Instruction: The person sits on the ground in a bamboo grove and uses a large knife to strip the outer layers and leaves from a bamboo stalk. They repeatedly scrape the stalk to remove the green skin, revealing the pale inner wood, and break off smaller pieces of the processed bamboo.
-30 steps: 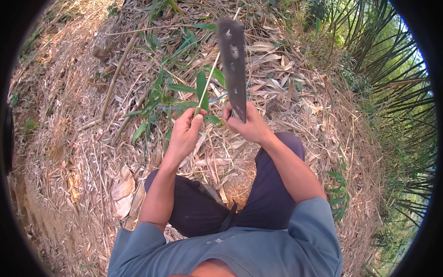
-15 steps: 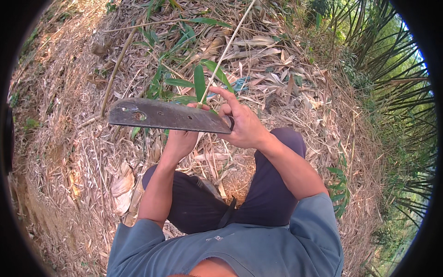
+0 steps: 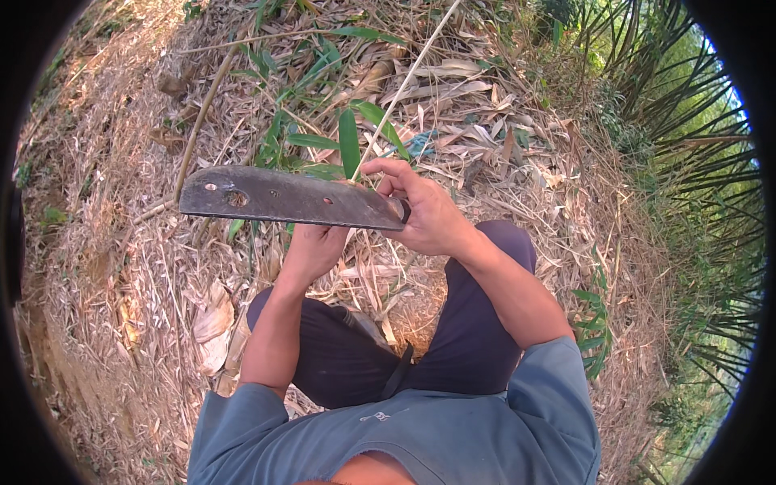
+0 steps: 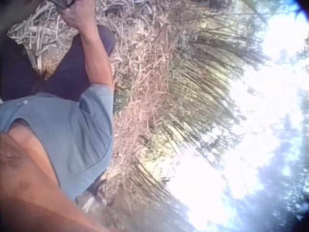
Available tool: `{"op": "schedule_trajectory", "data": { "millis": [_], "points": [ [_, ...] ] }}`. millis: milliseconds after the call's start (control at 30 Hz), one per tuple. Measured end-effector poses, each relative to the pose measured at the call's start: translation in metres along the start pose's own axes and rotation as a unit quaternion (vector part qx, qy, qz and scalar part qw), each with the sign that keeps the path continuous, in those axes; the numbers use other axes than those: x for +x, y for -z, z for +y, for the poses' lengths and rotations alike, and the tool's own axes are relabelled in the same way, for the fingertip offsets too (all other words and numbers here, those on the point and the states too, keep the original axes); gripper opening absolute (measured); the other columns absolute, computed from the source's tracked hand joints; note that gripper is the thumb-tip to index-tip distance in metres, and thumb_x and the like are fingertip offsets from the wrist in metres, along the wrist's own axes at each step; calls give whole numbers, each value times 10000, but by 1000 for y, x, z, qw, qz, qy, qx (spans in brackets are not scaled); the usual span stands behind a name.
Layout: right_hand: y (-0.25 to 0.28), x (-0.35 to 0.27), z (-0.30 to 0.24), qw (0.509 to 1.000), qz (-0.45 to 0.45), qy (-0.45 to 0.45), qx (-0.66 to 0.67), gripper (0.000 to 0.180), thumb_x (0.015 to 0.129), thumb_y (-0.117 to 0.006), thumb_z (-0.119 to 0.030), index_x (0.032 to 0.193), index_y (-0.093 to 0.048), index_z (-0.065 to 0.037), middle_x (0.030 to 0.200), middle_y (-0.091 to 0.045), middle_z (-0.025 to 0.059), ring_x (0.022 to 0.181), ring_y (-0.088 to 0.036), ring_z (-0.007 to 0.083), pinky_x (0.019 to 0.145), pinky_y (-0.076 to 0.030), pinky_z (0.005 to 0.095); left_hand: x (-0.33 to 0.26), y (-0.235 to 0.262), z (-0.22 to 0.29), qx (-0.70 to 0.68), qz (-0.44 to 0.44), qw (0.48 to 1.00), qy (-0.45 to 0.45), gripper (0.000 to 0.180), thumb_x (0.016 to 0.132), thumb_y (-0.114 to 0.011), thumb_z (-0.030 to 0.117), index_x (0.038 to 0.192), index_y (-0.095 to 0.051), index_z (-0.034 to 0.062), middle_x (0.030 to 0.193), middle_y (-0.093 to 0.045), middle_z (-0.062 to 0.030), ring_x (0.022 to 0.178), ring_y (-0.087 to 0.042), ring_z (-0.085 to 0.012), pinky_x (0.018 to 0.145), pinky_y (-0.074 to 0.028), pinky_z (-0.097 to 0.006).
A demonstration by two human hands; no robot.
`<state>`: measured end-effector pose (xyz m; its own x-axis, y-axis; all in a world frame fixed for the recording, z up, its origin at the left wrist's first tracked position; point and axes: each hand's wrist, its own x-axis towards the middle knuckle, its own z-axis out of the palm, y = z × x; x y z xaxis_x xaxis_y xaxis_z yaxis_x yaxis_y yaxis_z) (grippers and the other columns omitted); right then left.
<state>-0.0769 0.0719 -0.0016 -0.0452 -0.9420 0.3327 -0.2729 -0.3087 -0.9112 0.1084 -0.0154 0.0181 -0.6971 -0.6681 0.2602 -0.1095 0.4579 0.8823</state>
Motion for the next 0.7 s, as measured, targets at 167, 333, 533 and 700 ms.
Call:
{"op": "schedule_trajectory", "data": {
  "millis": [167,333,533,700],
  "points": [
    [0,1,-4,1000,-4,-2,11,659,797,-687,95,1390,-448,-66,901,-558,7,803,-555,60,682,-444,212,1,1,-1,14,6,1000,-4,122,948,-592,60,1015,-659,-17,743,-608,-123,644,-560,-208,602,-444,-362],
    [5,3,-2,1000,14,1,18,678,782,-723,26,1398,-497,-142,824,-598,5,759,-610,110,683,-476,275,4,3,13,6,-27,995,91,166,992,-583,133,1033,-643,-15,635,-563,-100,532,-505,-173,509,-389,-348],
    [8,3,-10,998,-4,-41,56,665,776,-727,24,1383,-517,-150,832,-606,6,747,-600,108,692,-477,272,2,1,2,16,-4,1000,21,157,990,-581,129,1040,-644,-6,654,-580,-102,544,-511,-179,526,-407,-342],
    [10,2,-3,1000,-12,-20,9,678,756,-697,58,1379,-530,-151,869,-601,14,772,-590,120,704,-475,269,5,-3,2,31,17,999,-33,151,990,-581,122,1041,-646,-4,652,-582,-105,540,-512,-177,526,-411,-338]
  ]
}}
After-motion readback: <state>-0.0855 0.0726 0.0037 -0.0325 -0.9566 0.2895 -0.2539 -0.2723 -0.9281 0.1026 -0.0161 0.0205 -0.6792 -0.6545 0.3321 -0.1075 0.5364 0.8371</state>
